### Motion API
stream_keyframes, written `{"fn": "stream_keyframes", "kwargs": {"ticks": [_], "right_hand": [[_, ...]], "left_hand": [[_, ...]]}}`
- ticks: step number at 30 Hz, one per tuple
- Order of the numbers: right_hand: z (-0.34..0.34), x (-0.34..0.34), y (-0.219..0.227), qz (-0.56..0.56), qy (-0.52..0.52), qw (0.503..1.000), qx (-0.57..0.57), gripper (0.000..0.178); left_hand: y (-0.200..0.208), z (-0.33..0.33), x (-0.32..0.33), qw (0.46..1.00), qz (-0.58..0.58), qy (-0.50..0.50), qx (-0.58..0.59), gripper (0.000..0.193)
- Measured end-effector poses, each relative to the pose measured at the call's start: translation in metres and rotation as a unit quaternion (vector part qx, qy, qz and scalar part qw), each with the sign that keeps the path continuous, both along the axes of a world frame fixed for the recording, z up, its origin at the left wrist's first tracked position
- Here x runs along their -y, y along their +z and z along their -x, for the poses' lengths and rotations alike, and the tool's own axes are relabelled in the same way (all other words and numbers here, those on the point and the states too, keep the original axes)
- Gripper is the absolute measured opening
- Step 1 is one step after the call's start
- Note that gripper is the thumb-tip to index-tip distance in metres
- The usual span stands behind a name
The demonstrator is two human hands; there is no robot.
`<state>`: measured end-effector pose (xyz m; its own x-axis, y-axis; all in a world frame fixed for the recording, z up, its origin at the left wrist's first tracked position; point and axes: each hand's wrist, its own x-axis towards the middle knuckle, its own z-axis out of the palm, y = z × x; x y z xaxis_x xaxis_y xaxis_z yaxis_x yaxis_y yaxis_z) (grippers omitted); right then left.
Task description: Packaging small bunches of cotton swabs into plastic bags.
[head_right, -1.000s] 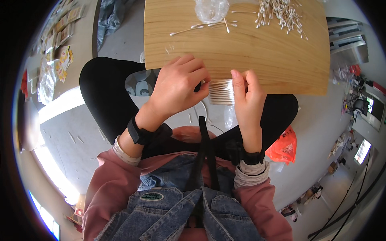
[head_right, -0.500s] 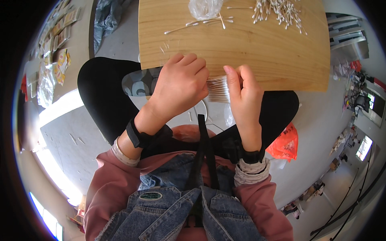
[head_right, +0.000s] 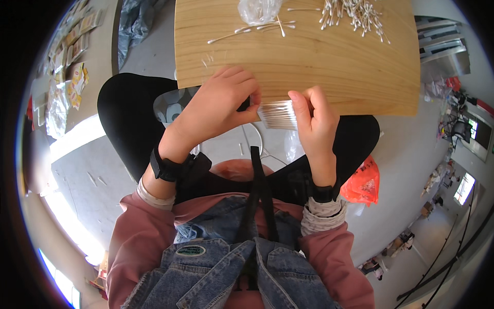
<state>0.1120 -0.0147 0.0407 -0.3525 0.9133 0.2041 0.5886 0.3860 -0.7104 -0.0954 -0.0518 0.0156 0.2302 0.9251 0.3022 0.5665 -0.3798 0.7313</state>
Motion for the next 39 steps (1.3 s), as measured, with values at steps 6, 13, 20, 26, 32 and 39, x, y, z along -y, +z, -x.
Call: {"fn": "stream_keyframes", "kwargs": {"ticks": [6,13,20,26,32,39], "right_hand": [[-0.013,0.007,0.012,-0.075,-0.012,0.984,-0.162,0.024],[-0.012,0.018,0.032,-0.164,0.039,0.966,-0.194,0.044],[-0.017,0.02,0.04,-0.187,0.065,0.965,-0.17,0.045],[-0.023,0.018,0.067,-0.203,0.212,0.955,-0.052,0.044],[-0.017,0.022,0.076,-0.239,0.232,0.943,-0.009,0.05],[-0.018,0.02,0.076,-0.246,0.254,0.935,-0.009,0.051]], "left_hand": [[0.027,0.003,0.008,0.926,0.255,-0.027,0.278,0.017],[0.036,-0.009,0.023,0.825,0.244,-0.065,0.505,0.028],[0.044,-0.008,0.026,0.788,0.272,-0.084,0.546,0.025],[0.049,0.002,0.023,0.836,0.266,-0.103,0.47,0.022],[0.049,0.005,0.022,0.846,0.273,-0.122,0.441,0.021],[0.049,0.006,0.021,0.847,0.269,-0.14,0.437,0.019]]}}
